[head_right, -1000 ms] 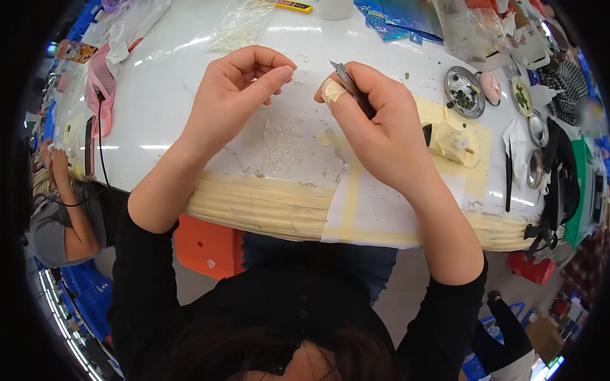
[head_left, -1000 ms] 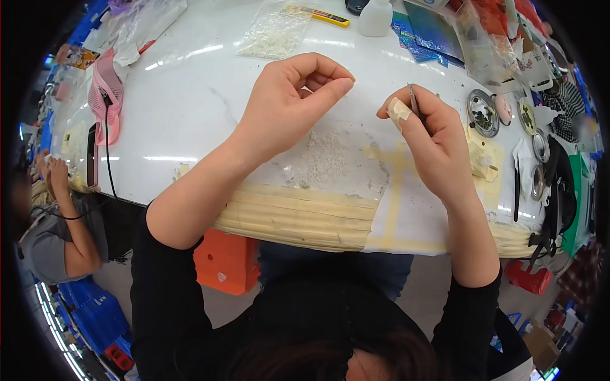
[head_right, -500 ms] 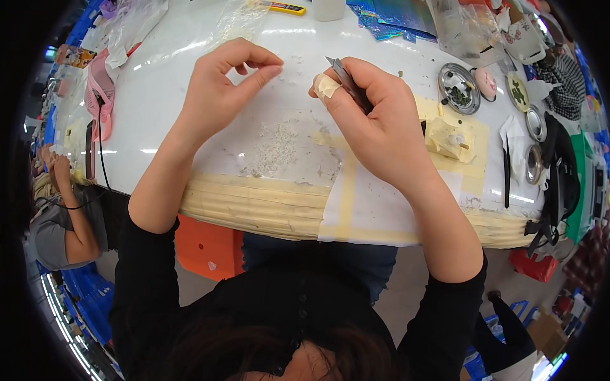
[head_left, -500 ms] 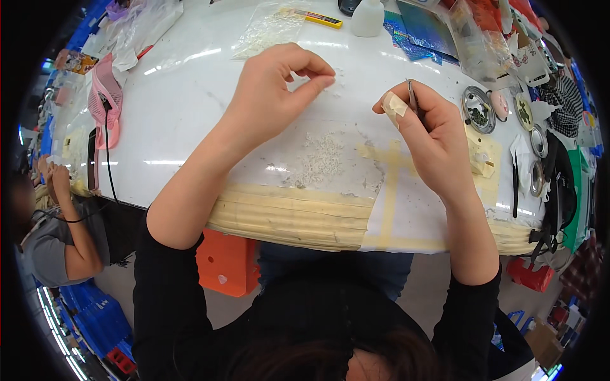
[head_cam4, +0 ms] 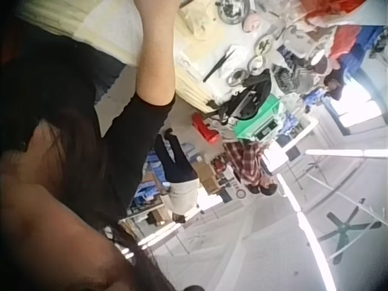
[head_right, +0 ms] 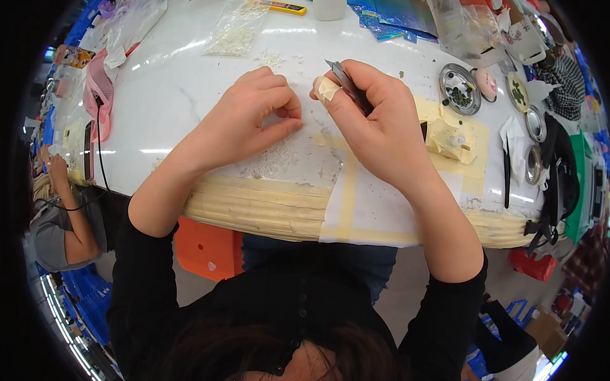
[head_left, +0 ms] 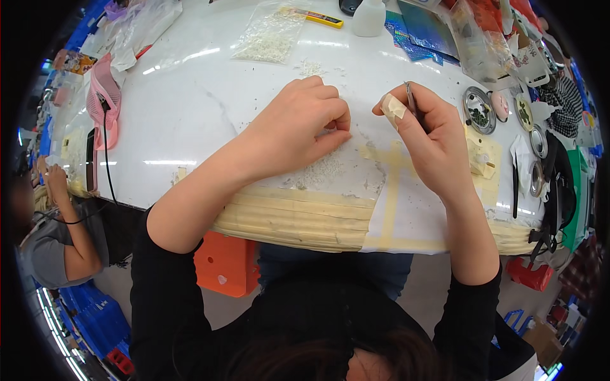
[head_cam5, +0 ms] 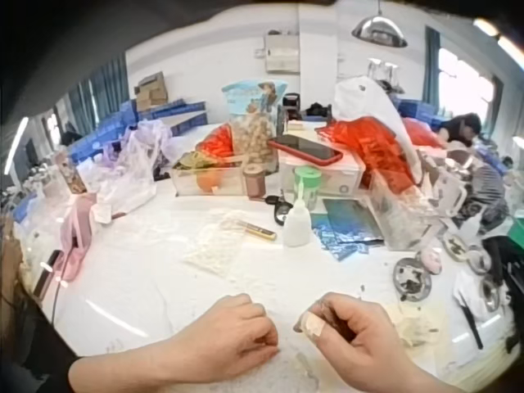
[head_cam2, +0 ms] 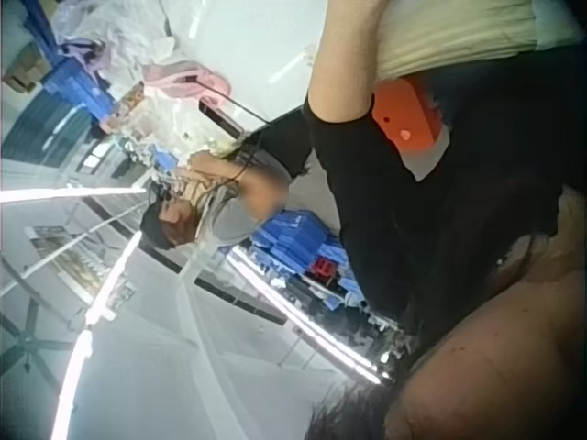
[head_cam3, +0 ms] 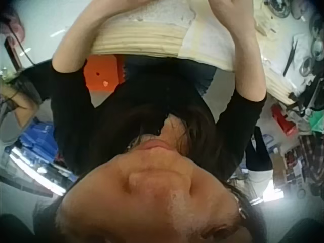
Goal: Assembling small plastic toy components using hands and a small tool at a workbench.
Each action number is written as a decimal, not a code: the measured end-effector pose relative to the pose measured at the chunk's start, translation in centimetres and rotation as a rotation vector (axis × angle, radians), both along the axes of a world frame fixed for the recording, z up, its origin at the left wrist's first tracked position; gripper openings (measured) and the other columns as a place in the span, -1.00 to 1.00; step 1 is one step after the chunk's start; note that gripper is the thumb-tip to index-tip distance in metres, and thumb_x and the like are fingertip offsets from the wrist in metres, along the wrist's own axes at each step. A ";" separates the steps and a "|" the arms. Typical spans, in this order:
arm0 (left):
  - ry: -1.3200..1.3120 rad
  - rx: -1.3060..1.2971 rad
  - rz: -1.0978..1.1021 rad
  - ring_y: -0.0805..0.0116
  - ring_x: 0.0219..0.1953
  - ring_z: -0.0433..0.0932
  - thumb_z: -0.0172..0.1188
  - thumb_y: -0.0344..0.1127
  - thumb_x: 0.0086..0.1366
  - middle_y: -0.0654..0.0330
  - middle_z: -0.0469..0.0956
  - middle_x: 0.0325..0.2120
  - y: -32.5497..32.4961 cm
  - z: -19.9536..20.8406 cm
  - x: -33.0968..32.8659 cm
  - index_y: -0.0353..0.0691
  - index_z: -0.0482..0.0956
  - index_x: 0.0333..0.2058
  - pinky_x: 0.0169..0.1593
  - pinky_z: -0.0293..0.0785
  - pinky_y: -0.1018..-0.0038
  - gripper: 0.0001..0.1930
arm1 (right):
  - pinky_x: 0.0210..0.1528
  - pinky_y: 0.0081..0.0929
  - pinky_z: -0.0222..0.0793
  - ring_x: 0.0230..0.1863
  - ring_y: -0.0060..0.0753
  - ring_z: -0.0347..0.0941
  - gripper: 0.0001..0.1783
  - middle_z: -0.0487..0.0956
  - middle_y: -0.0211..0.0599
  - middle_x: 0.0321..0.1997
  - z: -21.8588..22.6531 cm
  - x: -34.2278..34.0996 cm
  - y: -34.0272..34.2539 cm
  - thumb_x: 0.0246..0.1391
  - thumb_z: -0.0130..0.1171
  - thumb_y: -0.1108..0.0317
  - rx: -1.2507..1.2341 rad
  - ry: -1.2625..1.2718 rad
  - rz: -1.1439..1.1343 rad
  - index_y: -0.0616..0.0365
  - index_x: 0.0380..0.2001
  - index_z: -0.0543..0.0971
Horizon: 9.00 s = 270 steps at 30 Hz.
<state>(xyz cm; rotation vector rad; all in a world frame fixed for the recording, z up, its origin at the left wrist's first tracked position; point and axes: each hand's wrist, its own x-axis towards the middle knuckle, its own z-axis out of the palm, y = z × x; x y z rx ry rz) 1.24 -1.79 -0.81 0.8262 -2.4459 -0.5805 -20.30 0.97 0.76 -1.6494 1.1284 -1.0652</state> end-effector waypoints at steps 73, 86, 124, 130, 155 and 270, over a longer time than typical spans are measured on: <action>0.376 0.074 0.529 0.53 -0.36 0.54 0.27 -0.30 0.25 0.27 0.65 -0.42 -4.8 -0.2 2.8 -0.28 0.67 -0.31 -0.26 0.45 0.58 -0.84 | -0.58 -0.70 0.06 -0.60 -0.78 0.17 -0.93 0.43 -0.52 -0.54 0.6 0.8 0.6 0.04 0.19 0.47 -0.071 0.065 -0.041 0.21 -0.42 0.51; 0.170 0.003 0.340 0.41 -0.36 0.47 0.33 -0.33 0.16 0.27 0.57 -0.50 -3.8 -0.5 1.5 -0.23 0.67 -0.39 -0.26 0.39 0.49 -0.90 | -0.55 -0.67 0.07 -0.57 -0.76 0.18 -0.89 0.43 -0.53 -0.55 0.8 0.4 0.3 0.08 0.19 0.40 -0.041 0.045 -0.095 0.20 -0.42 0.51; 0.012 -0.430 0.684 0.12 -0.08 0.54 0.33 -0.10 0.19 0.05 0.59 -0.18 -5.5 -1.7 3.0 -0.39 0.58 -0.10 -0.06 0.48 0.28 -0.54 | -0.51 -0.75 0.08 -0.54 -0.81 0.19 -0.91 0.42 -0.57 -0.54 0.8 0.4 0.3 0.11 0.18 0.43 -0.039 0.028 -0.074 0.22 -0.39 0.51; -0.175 -0.200 0.726 0.13 -0.21 0.59 0.19 -0.17 0.30 0.03 0.62 -0.27 -6.8 -1.4 3.3 -0.44 0.56 -0.08 -0.12 0.50 0.29 -0.60 | -0.50 -0.76 0.10 -0.53 -0.81 0.20 -0.91 0.42 -0.58 -0.54 0.8 0.4 0.4 0.12 0.17 0.43 -0.024 0.022 -0.069 0.22 -0.39 0.50; 1.356 0.936 0.453 0.22 0.18 0.36 -0.20 -0.38 0.50 -0.01 0.37 0.12 -6.8 0.3 3.8 -0.42 0.25 0.18 0.30 0.28 0.30 -0.64 | -0.55 -0.71 -0.03 -0.61 -0.83 0.06 -0.91 0.35 -0.62 -0.63 0.4 0.6 0.2 0.12 0.17 0.42 -0.026 0.040 -0.064 0.20 -0.41 0.50; 0.885 1.391 0.266 0.48 -0.23 0.66 0.19 -0.33 0.34 0.12 0.65 -0.26 -0.9 0.8 1.3 -0.29 0.53 -0.04 -0.11 0.60 0.62 -0.74 | -0.49 -0.64 0.26 -0.51 -0.59 0.34 -0.80 0.52 -0.37 -0.44 0.1 2.4 -2.2 -0.09 0.26 0.57 -0.299 0.328 -0.012 0.22 -0.31 0.55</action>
